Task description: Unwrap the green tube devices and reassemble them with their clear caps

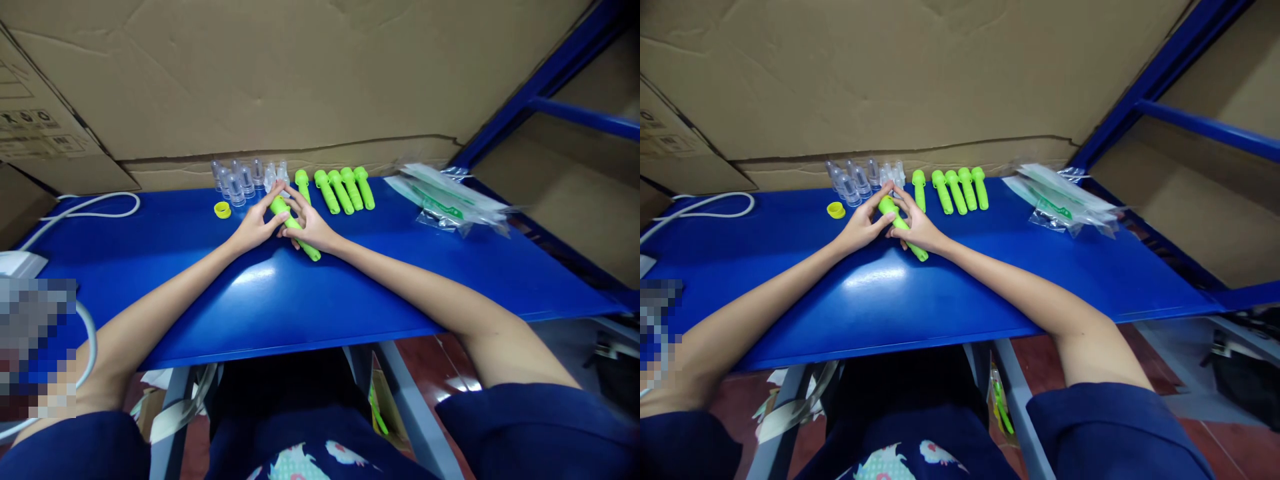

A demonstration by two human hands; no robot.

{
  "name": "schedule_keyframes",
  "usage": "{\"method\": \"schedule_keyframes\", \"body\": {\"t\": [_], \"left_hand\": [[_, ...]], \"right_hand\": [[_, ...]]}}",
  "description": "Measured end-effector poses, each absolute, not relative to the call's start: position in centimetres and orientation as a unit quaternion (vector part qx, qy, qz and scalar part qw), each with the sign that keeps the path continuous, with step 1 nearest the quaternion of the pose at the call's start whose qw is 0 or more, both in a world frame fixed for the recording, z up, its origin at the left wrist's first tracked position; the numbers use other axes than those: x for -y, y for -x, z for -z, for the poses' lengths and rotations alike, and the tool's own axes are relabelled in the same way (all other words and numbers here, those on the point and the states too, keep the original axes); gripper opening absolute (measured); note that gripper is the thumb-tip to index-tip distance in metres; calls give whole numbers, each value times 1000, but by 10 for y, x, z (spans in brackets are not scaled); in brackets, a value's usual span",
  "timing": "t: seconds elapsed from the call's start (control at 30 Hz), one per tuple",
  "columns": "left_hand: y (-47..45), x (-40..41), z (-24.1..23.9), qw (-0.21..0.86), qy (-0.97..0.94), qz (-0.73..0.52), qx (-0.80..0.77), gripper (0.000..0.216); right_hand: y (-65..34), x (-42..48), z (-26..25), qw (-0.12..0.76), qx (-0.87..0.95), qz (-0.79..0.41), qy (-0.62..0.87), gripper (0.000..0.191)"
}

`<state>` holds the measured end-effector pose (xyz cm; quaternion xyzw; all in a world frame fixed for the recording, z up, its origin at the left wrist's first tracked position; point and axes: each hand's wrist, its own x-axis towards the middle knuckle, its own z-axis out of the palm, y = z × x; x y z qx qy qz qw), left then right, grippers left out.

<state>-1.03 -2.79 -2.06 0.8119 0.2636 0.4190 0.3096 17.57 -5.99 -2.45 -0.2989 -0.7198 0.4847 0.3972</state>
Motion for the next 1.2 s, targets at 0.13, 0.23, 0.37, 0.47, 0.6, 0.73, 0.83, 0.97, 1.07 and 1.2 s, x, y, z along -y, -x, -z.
{"method": "schedule_keyframes", "body": {"t": [0.13,0.23,0.37,0.47,0.6,0.73,0.83,0.97,1.07,1.2], "left_hand": [[6,28,24,325,-798,-438,-257,82],[4,26,29,361,-762,-471,-258,90],[3,26,32,395,-736,-481,-266,85],[4,25,30,405,-723,-487,-274,82],[5,24,28,416,-709,-496,-280,79],[5,25,26,423,-701,-499,-285,76],[4,27,24,425,-695,-502,-289,74],[3,27,25,410,-693,-513,-295,74],[4,28,24,376,-698,-520,-319,70],[6,30,20,305,-715,-522,-351,59]], "right_hand": [[-172,62,24,421,706,-465,329,96],[-171,64,23,428,705,-443,350,88],[-172,64,24,426,729,-405,350,85],[-173,63,24,418,743,-395,343,85],[-174,63,22,425,731,-415,336,88],[-175,63,21,415,743,-398,342,88],[-177,62,22,418,749,-386,340,85],[-178,60,23,420,741,-391,348,82],[-178,59,24,414,743,-389,355,83],[-179,57,24,395,758,-379,353,89]]}}
